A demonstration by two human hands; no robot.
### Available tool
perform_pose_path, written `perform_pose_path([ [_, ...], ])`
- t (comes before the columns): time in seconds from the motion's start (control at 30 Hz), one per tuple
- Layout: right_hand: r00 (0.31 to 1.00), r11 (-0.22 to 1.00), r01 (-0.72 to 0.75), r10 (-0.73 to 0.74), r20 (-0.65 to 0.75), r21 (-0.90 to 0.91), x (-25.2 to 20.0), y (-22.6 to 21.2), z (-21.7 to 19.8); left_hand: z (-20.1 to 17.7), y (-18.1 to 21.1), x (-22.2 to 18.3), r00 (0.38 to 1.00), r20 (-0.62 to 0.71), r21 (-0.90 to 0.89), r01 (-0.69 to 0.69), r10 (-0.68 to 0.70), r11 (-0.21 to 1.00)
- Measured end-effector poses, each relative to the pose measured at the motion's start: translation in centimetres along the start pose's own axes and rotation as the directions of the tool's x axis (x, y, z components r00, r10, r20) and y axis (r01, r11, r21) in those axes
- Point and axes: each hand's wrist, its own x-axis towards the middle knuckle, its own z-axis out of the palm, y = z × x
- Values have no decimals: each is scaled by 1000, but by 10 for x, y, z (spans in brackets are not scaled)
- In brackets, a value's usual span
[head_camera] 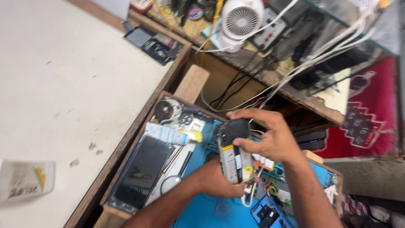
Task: The person removes the back cover of a smartphone, unscrews internal components, and disconnects the battery. They then connect a charging cable to the phone to test functionality.
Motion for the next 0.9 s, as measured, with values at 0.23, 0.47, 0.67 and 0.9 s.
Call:
perform_pose_path([
  [0.23, 999, 991, -48, 45, 23, 127, -3, 7, 1, 3, 9, 5, 997, -21, 50, 81, -81, 995],
  [0.47, 995, 993, 90, -86, -51, 72, -11, 15, 8, 5, 12, 4, 986, -13, 36, 165, -164, 986],
  [0.67, 995, 997, 69, -68, -69, 22, -15, 20, 4, 3, 12, 6, 986, 18, 35, 165, -166, 986],
  [0.9, 999, 994, 32, -27, -45, 104, -17, 20, 1, 4, 11, 7, 982, 51, 28, 182, -183, 983],
])
